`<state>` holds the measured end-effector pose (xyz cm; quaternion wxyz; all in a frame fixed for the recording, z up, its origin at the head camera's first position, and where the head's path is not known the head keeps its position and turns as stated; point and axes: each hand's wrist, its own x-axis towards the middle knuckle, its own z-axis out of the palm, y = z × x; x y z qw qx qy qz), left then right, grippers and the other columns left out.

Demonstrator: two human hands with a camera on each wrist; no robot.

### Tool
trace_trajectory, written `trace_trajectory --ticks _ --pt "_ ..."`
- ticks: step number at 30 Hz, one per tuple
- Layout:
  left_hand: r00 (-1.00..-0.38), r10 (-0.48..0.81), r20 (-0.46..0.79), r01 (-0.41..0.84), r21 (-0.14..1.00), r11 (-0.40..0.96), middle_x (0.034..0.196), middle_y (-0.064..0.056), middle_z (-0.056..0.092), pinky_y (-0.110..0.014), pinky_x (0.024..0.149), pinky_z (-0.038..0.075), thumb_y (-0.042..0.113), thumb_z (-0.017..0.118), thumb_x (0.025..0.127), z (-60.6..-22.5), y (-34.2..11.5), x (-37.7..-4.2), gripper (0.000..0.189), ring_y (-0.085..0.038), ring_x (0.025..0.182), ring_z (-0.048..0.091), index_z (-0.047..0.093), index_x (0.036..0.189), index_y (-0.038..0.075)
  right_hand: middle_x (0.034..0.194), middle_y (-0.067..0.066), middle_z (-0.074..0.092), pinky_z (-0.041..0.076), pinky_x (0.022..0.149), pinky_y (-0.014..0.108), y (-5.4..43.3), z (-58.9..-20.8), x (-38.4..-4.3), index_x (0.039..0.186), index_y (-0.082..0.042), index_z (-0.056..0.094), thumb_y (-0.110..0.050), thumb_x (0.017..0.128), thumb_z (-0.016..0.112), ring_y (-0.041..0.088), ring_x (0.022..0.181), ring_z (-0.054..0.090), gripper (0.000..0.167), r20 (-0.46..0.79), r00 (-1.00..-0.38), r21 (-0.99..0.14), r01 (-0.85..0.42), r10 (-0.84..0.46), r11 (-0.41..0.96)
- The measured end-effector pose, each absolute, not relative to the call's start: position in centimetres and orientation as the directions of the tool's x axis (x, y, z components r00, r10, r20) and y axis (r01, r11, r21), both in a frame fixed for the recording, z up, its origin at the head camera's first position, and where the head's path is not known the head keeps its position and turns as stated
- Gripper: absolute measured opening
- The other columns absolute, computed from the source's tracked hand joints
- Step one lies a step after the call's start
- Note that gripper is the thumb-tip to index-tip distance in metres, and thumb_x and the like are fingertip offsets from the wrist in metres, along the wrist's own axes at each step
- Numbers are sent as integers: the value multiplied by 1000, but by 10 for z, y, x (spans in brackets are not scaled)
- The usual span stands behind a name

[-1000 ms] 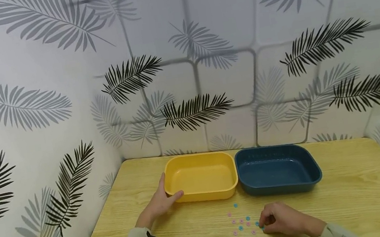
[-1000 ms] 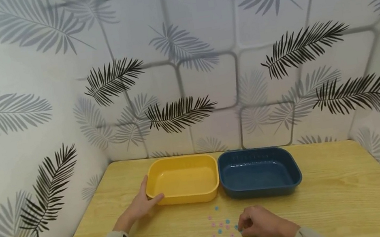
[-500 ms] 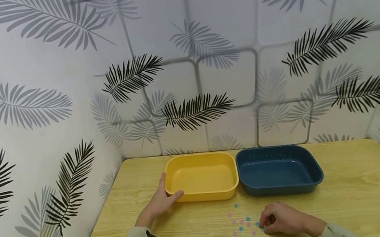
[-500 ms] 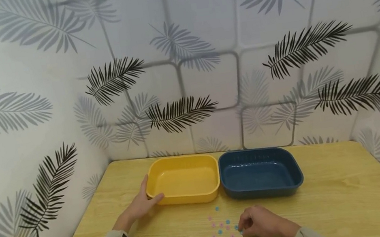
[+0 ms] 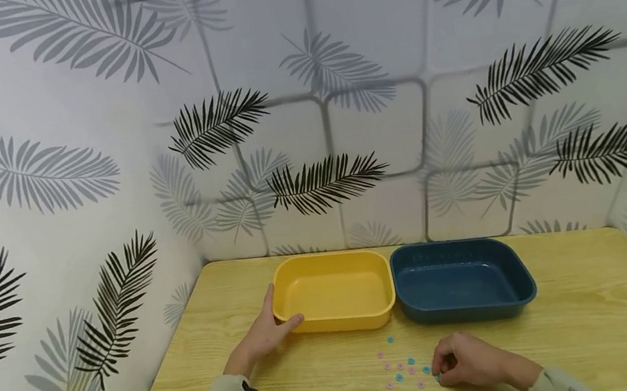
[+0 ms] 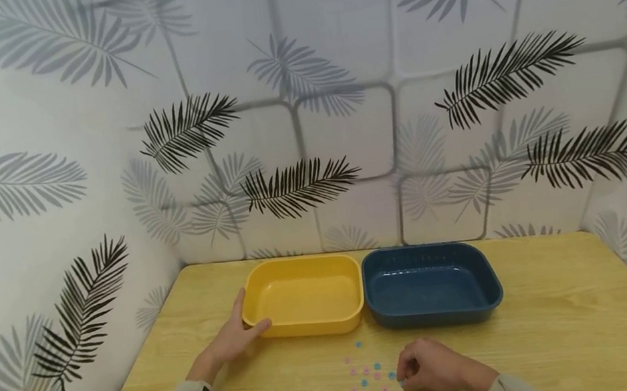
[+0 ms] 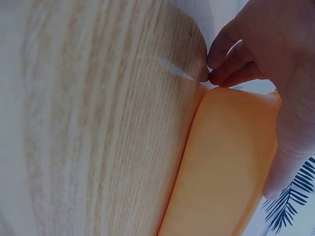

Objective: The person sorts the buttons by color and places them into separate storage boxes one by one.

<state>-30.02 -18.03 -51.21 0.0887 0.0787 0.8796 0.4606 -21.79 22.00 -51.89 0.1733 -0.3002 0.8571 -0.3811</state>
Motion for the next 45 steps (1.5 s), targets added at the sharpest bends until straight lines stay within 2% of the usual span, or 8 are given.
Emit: trace_trajectory --ticks 7,15,24,30,35,38,45 --pt "-970 228 -85 60 825 562 154 -23 10 -54 109 17 52 66 84 -515 -181 -300 107 -40 138 19 -6 152 12 72 -12 58 44 59 22 221 -520 -219 76 -16 66 -10 79 76 1 66 50 12 -98 -755 -765 -360 -648 535" --pt "-971 224 -81 64 818 572 155 -21 10 -54 109 17 53 66 83 -514 -183 -301 107 -39 138 20 -7 152 14 76 -9 62 45 62 22 225 -519 -225 77 -14 66 -9 80 73 4 68 52 9 -122 -760 -787 -318 -639 529" --pt "-974 217 -73 66 819 570 155 -21 9 -53 110 17 50 66 84 -512 -185 -300 106 -38 139 18 -6 152 12 72 -6 61 44 55 21 225 -517 -225 78 -13 64 -8 81 73 4 62 52 10 -108 -790 -818 -274 -603 506" --pt "-975 215 -62 71 825 561 154 -22 10 -54 109 18 46 66 86 -510 -181 -299 104 -39 138 19 -5 152 10 72 -7 60 45 55 22 225 -508 -229 81 -11 65 -7 82 72 3 63 51 8 -45 -776 -816 -335 -630 471" --pt "-975 212 -58 74 821 565 155 -22 10 -54 109 18 49 66 85 -513 -180 -300 106 -39 138 20 -5 152 10 74 -7 61 47 60 22 224 -493 -231 83 -13 66 -10 83 72 4 66 53 6 -22 -797 -786 -360 -604 503" --pt "-977 206 -58 72 818 570 155 -21 10 -53 109 18 50 66 84 -514 -180 -300 106 -38 138 20 -5 152 11 77 -4 63 48 61 23 222 -483 -234 86 -11 67 -13 84 71 6 68 54 5 -21 -813 -795 -340 -582 503" --pt "-981 190 -31 83 823 561 156 -19 8 -52 110 16 49 68 83 -518 -180 -303 107 -37 140 16 -2 152 8 85 7 65 48 61 24 218 -470 -243 96 0 67 -15 87 69 10 69 57 18 -7 -841 -826 -300 -540 477"
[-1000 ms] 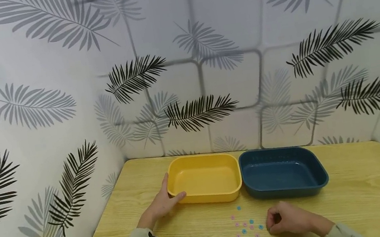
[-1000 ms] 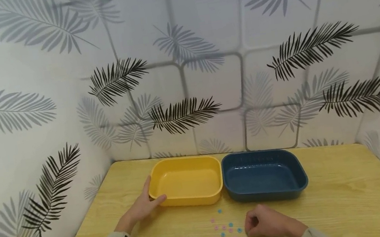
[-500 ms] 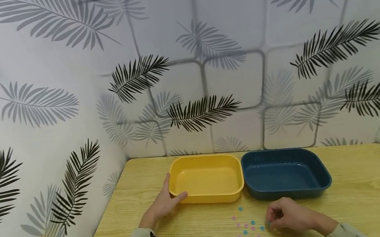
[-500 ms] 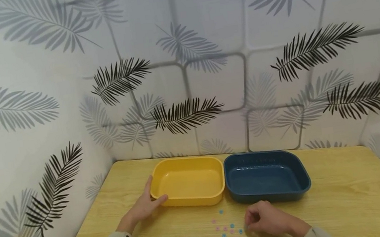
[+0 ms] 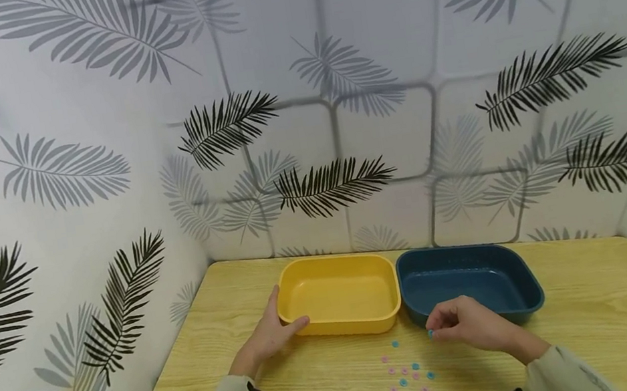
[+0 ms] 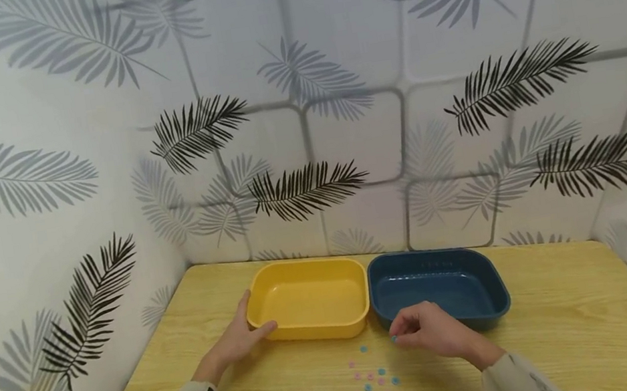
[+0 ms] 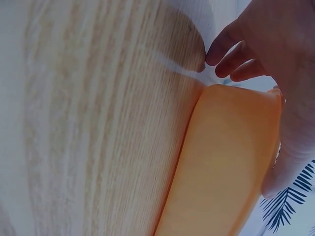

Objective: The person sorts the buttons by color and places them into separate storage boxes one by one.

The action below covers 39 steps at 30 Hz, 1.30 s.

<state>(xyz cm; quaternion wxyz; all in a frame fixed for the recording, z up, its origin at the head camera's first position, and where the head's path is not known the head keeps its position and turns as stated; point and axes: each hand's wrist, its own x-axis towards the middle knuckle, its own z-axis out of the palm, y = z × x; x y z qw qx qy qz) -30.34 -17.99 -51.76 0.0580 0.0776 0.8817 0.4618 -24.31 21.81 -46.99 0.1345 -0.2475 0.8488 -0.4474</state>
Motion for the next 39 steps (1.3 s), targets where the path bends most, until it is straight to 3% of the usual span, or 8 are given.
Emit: trace_trajectory --ticks 6,14,19,29,39 --pt "-982 189 -24 85 833 547 155 -22 8 -54 110 17 48 70 82 -520 -183 -304 108 -38 139 17 -1 152 6 85 1 65 50 63 25 209 -465 -251 98 -3 68 -17 88 68 12 72 58 18 8 -861 -807 -306 -509 505" --pt "-980 198 -13 97 837 539 155 -22 8 -53 110 17 48 70 82 -520 -183 -303 109 -38 140 16 -1 151 4 85 13 66 52 63 41 196 -464 -261 99 -4 68 -17 91 65 27 69 60 15 26 -877 -822 -292 -480 489" --pt "-981 192 -21 87 839 537 155 -21 7 -52 110 16 48 71 81 -520 -182 -303 110 -37 140 15 -2 152 5 84 12 67 52 64 44 188 -464 -268 98 -9 69 -17 91 65 26 71 59 12 32 -897 -828 -271 -442 491" --pt "-979 203 -18 94 845 526 156 -21 5 -52 110 16 49 70 81 -516 -178 -303 111 -37 140 15 -4 151 5 88 13 66 52 68 44 174 -461 -281 102 -1 66 -13 92 62 35 77 61 16 58 -900 -842 -276 -431 463" --pt "-980 200 -19 93 841 533 156 -20 6 -51 111 15 48 71 81 -514 -176 -304 111 -37 140 15 -4 151 4 84 7 65 53 67 44 163 -464 -295 100 0 66 -10 92 62 28 71 60 13 90 -891 -798 -332 -445 503"
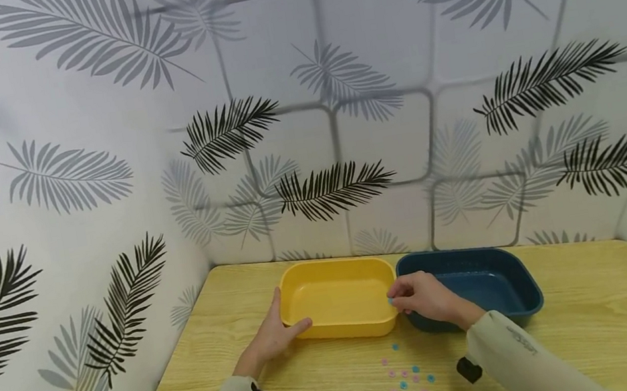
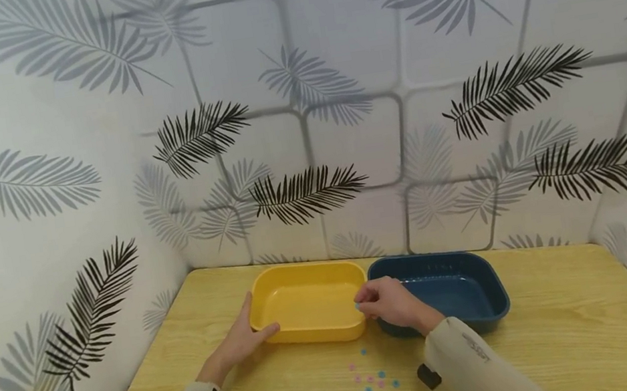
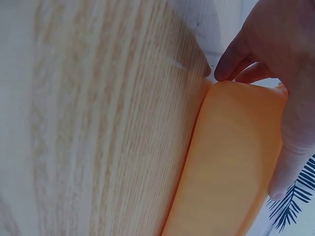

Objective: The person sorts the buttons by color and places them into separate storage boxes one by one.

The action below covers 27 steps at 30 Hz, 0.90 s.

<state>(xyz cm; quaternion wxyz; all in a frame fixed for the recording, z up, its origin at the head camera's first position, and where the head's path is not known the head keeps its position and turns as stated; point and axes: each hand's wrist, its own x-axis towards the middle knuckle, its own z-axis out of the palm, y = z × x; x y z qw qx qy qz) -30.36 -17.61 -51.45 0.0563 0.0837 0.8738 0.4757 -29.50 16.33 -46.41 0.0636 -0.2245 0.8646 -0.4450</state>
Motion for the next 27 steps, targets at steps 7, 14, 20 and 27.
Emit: trace_trajectory --ticks 7,14,20,27 --pt "-975 220 -16 89 885 457 156 -19 5 -50 111 14 41 72 82 -518 -177 -304 110 -35 140 16 -6 151 5 81 3 62 54 67 41 156 -465 -302 97 0 67 -7 91 62 22 70 60 10 64 -898 -773 -321 -436 547" --pt "-975 223 -18 88 886 455 156 -20 5 -51 111 15 39 72 83 -518 -177 -304 109 -36 140 17 -6 151 5 80 1 62 53 66 31 151 -463 -308 97 -1 67 -7 91 62 15 70 60 10 49 -904 -760 -309 -424 572" --pt "-976 216 -25 80 883 463 156 -18 4 -50 111 15 38 72 84 -518 -177 -305 108 -34 140 17 -7 151 7 79 2 63 53 63 29 150 -460 -311 97 0 67 -6 91 62 17 70 62 10 42 -897 -744 -323 -441 586" --pt "-976 218 -15 91 879 467 156 -18 3 -50 111 14 34 70 86 -518 -177 -305 105 -34 141 15 -7 151 5 79 4 63 53 63 32 150 -459 -318 97 3 67 -4 90 63 19 69 60 11 7 -887 -763 -303 -461 571"
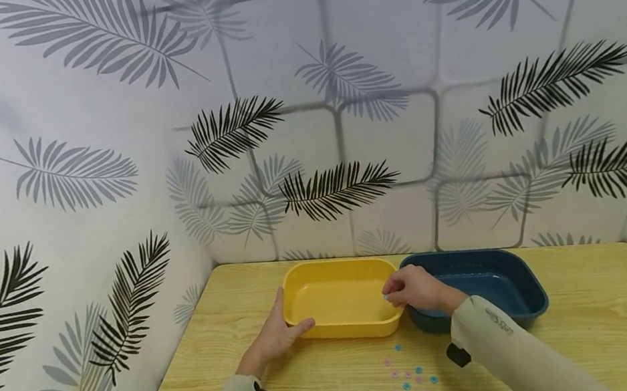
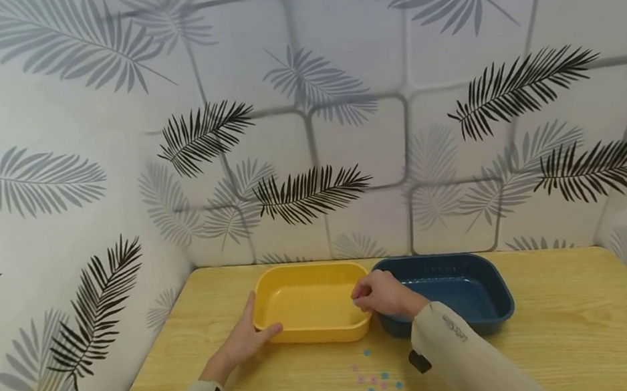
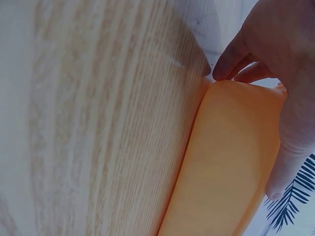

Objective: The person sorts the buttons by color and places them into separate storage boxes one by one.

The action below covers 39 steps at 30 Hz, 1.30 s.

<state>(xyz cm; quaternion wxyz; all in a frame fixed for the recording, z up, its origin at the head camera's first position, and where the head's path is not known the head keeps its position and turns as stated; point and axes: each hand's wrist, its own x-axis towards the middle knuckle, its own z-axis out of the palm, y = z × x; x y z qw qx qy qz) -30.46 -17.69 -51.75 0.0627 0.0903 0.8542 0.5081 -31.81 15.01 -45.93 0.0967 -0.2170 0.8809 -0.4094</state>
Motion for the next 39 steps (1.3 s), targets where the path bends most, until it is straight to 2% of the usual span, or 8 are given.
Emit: trace_trajectory --ticks 7,16,24,32,39 --pt "-974 225 1 109 878 466 156 -20 3 -52 111 14 32 70 87 -514 -176 -304 103 -36 140 14 -6 151 4 80 8 65 53 60 29 148 -460 -323 95 -1 68 -5 89 64 21 68 61 8 2 -890 -752 -302 -456 586" --pt "-974 225 -1 109 874 474 156 -19 4 -51 111 14 32 70 87 -513 -176 -304 103 -35 141 13 -6 151 4 82 11 65 54 60 30 145 -461 -332 94 -1 68 -5 89 65 27 72 64 7 -51 -911 -782 -218 -410 584" --pt "-976 217 -7 103 866 489 156 -20 3 -52 111 14 33 69 87 -512 -177 -303 102 -36 141 13 -6 151 5 78 10 66 54 59 29 143 -461 -337 94 -2 70 -5 88 66 21 68 63 7 -88 -931 -783 -156 -355 602" --pt "-977 212 -16 89 874 478 156 -20 6 -52 111 14 38 70 85 -514 -177 -303 105 -36 140 15 -5 151 6 75 6 65 54 59 29 143 -463 -339 95 -1 69 -6 88 66 15 63 62 9 -80 -933 -777 -161 -350 608" --pt "-978 210 -19 86 873 480 156 -20 7 -52 110 15 44 70 83 -517 -178 -304 109 -37 140 16 -5 152 8 74 4 65 54 59 29 142 -465 -339 95 -1 69 -6 88 66 15 63 62 10 -80 -941 -773 -150 -329 617"
